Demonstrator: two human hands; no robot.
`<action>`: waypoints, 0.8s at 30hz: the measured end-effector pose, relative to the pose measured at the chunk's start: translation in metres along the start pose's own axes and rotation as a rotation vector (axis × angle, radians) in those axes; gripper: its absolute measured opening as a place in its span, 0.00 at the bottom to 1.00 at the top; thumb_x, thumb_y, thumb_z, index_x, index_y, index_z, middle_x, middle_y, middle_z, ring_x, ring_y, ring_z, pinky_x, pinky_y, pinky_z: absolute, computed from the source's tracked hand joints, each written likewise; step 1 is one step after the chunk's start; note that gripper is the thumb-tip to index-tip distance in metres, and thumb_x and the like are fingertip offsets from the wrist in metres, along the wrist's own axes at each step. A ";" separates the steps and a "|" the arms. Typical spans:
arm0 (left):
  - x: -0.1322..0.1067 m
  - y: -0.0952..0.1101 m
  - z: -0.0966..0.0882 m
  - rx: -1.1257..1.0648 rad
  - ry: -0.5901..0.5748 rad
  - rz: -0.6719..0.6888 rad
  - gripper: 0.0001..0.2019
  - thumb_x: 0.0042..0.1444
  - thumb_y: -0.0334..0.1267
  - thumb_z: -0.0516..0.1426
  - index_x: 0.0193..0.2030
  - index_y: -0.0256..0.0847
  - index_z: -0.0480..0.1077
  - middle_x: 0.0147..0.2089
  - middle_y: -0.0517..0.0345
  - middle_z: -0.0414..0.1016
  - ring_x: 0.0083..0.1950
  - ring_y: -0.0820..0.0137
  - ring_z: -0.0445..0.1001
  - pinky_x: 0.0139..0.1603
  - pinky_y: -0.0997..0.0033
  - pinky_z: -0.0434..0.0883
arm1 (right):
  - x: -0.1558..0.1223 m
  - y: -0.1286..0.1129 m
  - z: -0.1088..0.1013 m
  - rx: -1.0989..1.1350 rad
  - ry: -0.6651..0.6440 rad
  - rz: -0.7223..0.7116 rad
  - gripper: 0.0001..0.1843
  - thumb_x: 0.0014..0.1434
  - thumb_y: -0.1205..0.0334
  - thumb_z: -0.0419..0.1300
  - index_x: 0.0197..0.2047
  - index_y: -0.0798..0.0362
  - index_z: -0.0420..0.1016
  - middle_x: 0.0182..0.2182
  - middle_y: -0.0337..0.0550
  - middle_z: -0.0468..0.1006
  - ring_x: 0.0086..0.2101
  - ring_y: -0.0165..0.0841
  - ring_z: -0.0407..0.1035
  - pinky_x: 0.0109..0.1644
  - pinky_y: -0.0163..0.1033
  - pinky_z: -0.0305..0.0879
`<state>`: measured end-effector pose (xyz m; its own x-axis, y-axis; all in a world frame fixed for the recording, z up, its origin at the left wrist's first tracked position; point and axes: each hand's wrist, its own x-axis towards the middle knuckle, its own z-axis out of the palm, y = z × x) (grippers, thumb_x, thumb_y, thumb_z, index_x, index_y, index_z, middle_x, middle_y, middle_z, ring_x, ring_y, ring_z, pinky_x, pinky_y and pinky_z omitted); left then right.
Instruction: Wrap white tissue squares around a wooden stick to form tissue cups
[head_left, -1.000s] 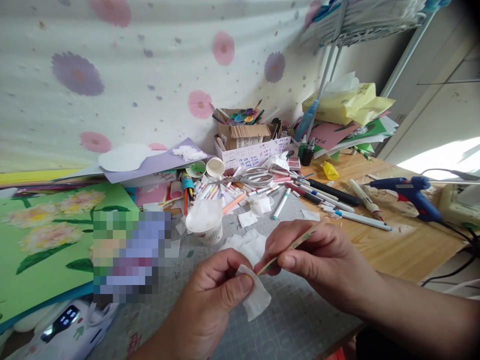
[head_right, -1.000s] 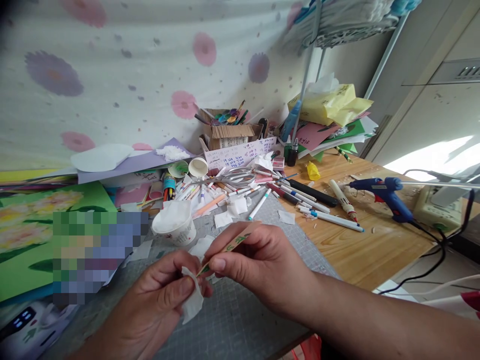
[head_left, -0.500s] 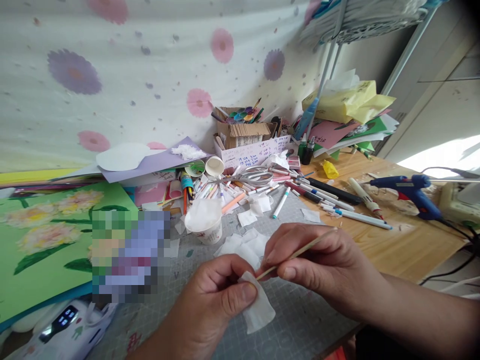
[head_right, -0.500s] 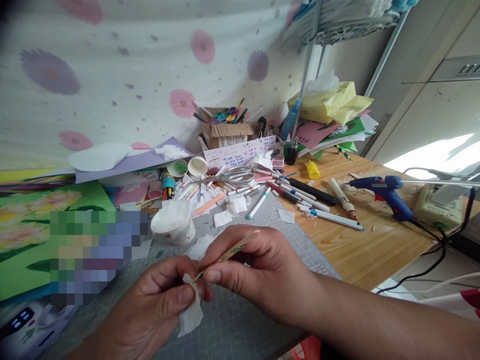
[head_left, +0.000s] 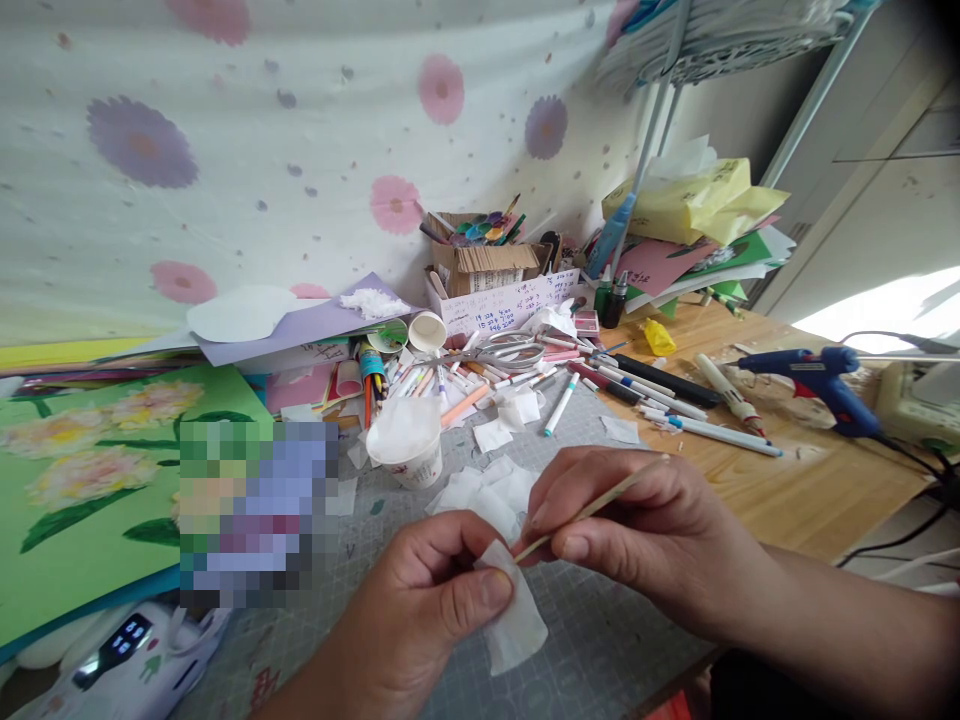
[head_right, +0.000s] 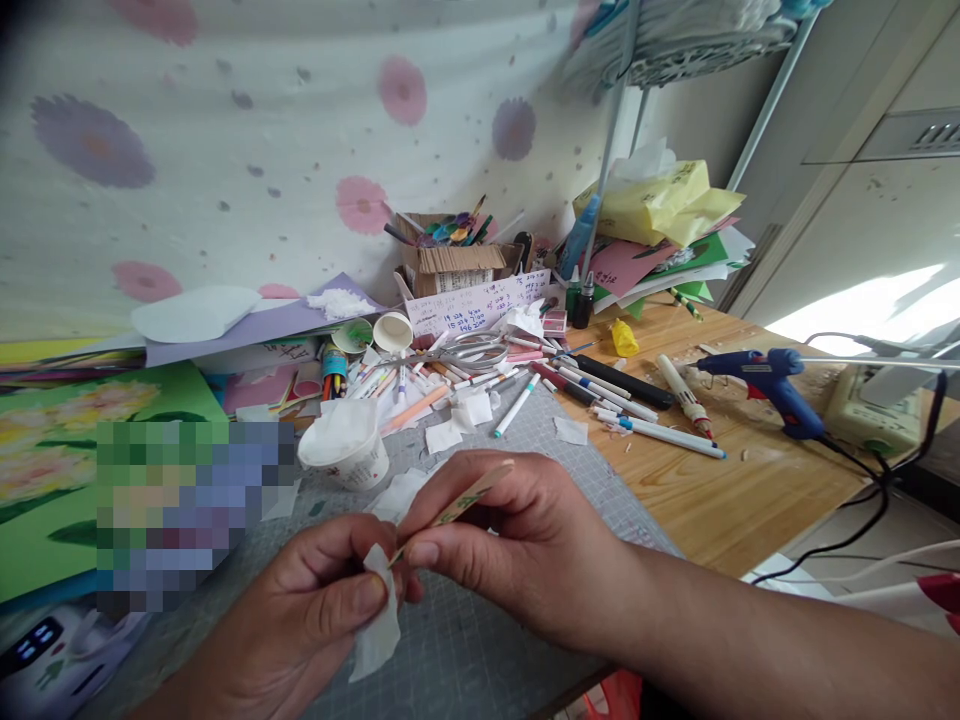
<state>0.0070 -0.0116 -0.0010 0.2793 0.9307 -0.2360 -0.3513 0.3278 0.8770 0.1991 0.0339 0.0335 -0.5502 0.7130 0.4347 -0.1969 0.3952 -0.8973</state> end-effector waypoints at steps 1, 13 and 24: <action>0.000 0.000 -0.001 0.004 -0.005 -0.005 0.08 0.44 0.41 0.68 0.27 0.42 0.76 0.25 0.62 0.70 0.31 0.73 0.65 0.32 0.75 0.61 | 0.000 0.000 0.000 -0.004 -0.004 -0.003 0.02 0.58 0.69 0.63 0.34 0.56 0.78 0.28 0.44 0.78 0.33 0.31 0.74 0.36 0.34 0.70; 0.001 0.004 0.004 0.208 0.071 0.017 0.10 0.44 0.42 0.66 0.27 0.41 0.72 0.24 0.64 0.66 0.27 0.74 0.61 0.28 0.76 0.60 | -0.002 -0.001 -0.001 -0.151 -0.018 -0.077 0.03 0.58 0.69 0.62 0.36 0.55 0.77 0.30 0.45 0.78 0.33 0.31 0.74 0.37 0.35 0.72; -0.006 0.002 0.004 0.451 0.125 0.229 0.14 0.54 0.47 0.57 0.23 0.43 0.69 0.22 0.62 0.65 0.26 0.70 0.62 0.27 0.72 0.60 | -0.002 -0.007 0.001 -0.367 -0.107 -0.324 0.08 0.59 0.74 0.59 0.42 0.58 0.76 0.32 0.51 0.80 0.37 0.34 0.75 0.40 0.34 0.73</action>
<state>0.0083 -0.0175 0.0042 0.1218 0.9917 -0.0414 0.0368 0.0371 0.9986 0.2009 0.0295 0.0389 -0.5917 0.4641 0.6592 -0.0831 0.7782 -0.6225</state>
